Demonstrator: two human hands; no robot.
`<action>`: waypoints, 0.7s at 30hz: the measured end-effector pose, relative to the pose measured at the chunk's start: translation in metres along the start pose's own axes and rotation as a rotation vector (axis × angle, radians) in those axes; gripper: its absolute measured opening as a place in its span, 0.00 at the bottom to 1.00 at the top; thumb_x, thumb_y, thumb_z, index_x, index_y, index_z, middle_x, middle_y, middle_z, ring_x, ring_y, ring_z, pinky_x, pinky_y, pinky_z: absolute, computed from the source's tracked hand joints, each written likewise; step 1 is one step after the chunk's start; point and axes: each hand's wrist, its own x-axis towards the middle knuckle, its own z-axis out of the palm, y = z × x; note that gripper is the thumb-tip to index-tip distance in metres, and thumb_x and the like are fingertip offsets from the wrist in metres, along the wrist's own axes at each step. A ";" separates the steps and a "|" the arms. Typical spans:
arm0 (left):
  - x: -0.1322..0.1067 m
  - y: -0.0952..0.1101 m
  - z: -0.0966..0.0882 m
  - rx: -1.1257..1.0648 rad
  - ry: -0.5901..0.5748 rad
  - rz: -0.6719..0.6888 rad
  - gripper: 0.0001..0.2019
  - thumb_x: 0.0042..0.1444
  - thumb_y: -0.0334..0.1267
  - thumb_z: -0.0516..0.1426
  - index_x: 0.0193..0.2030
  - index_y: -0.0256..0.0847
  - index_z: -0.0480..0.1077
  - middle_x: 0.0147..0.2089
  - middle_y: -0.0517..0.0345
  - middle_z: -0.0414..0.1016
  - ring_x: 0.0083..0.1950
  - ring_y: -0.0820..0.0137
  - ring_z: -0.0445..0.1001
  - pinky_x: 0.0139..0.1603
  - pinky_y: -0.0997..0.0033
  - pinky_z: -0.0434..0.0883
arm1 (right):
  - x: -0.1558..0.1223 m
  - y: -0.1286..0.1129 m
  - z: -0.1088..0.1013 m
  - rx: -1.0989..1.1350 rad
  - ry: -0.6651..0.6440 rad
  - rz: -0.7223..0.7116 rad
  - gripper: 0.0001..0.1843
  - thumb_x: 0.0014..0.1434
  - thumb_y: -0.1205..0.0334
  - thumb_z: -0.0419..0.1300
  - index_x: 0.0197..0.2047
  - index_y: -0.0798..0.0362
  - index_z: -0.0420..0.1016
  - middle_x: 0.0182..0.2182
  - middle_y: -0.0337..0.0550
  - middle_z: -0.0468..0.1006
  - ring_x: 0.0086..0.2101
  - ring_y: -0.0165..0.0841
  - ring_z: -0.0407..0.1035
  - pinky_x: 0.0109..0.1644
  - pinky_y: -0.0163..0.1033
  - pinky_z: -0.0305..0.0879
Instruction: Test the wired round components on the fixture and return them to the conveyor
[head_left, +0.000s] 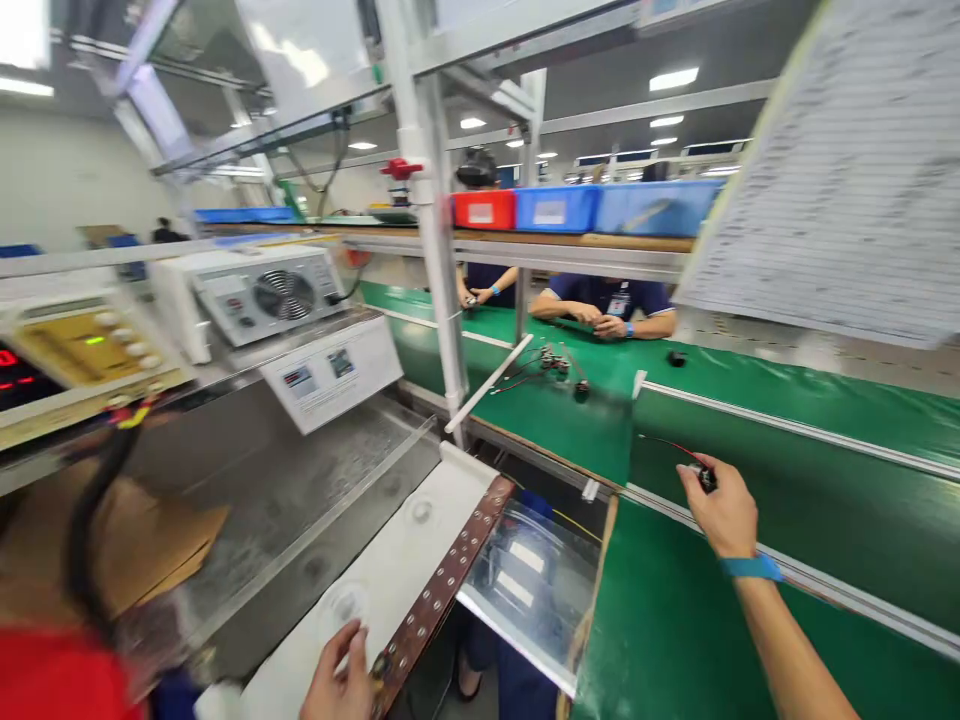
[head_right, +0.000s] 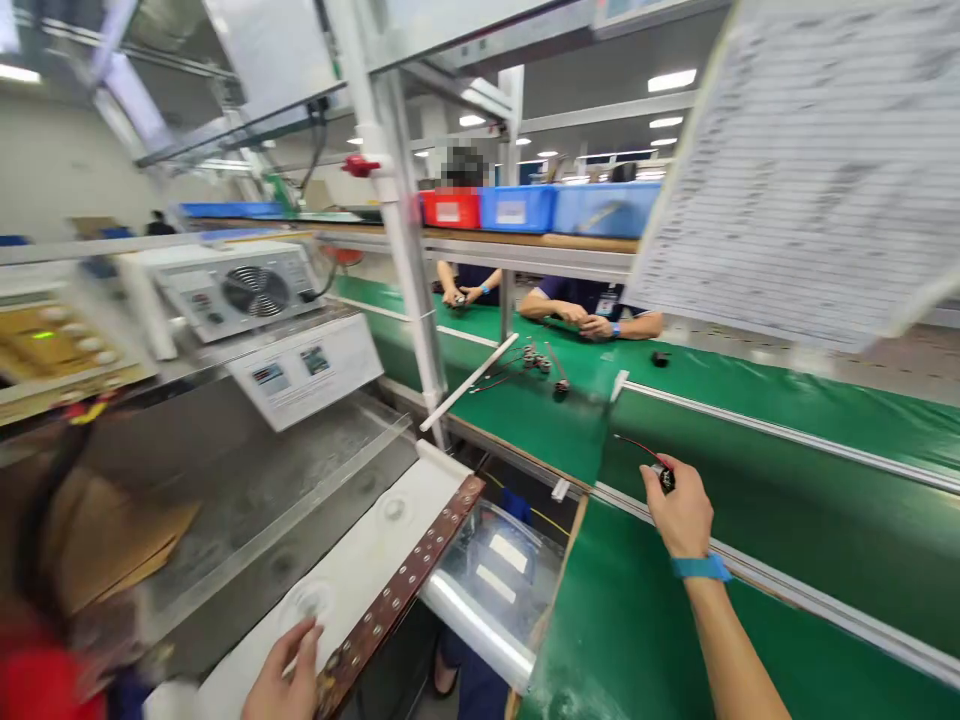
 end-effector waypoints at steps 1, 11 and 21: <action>-0.014 0.010 0.002 -0.053 0.040 0.072 0.20 0.51 0.52 0.54 0.46 0.45 0.72 0.51 0.53 0.79 0.48 0.53 0.78 0.53 0.52 0.74 | -0.005 -0.027 -0.003 0.102 -0.034 -0.101 0.27 0.59 0.42 0.54 0.53 0.53 0.72 0.46 0.53 0.75 0.45 0.45 0.71 0.48 0.47 0.66; -0.108 0.071 -0.014 -0.054 0.006 0.500 0.29 0.53 0.44 0.61 0.62 0.47 0.64 0.65 0.49 0.68 0.66 0.56 0.64 0.64 0.54 0.64 | -0.129 -0.294 0.012 0.877 -1.216 -1.130 0.13 0.64 0.56 0.58 0.51 0.49 0.72 0.46 0.46 0.76 0.46 0.35 0.71 0.51 0.39 0.68; -0.120 -0.002 -0.049 -0.567 -0.179 0.008 0.26 0.51 0.65 0.55 0.33 0.40 0.69 0.16 0.63 0.69 0.19 0.75 0.63 0.24 0.74 0.57 | -0.285 -0.382 0.170 0.251 -1.224 -1.271 0.14 0.61 0.55 0.61 0.47 0.52 0.72 0.43 0.47 0.76 0.41 0.36 0.72 0.43 0.36 0.61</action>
